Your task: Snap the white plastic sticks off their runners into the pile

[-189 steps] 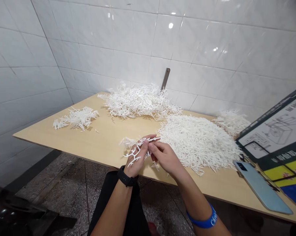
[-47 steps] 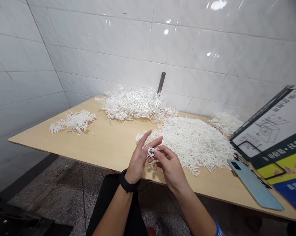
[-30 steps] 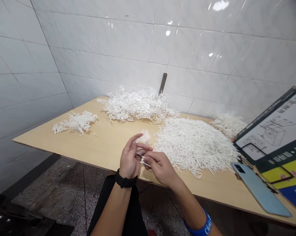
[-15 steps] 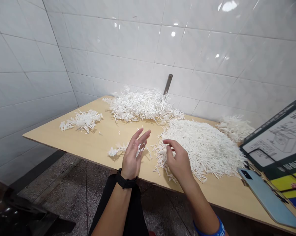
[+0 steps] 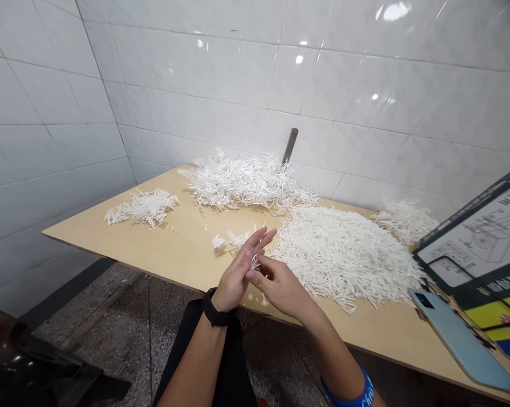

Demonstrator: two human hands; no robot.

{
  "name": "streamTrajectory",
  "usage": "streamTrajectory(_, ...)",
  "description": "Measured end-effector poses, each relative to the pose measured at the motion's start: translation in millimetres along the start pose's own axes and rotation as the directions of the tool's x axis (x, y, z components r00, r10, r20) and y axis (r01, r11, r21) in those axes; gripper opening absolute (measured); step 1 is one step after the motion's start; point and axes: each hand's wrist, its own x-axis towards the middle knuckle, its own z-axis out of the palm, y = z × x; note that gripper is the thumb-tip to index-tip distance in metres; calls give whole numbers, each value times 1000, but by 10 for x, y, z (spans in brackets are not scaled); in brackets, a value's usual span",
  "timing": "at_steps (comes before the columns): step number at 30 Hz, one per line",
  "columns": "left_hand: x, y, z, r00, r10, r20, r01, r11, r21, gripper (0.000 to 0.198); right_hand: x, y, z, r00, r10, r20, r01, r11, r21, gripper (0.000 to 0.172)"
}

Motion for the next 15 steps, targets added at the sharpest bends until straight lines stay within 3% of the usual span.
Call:
streamTrajectory(9,-18,0,-67,997,-49,66,51,998,-33,47,-18,-32,27,1000,-8,-30,6,998,-61,31)
streamTrajectory(15,6,-7,-72,995,-77,-66,71,993,-98,43,-25,28,18,995,-89,-52,83,990,-110,36)
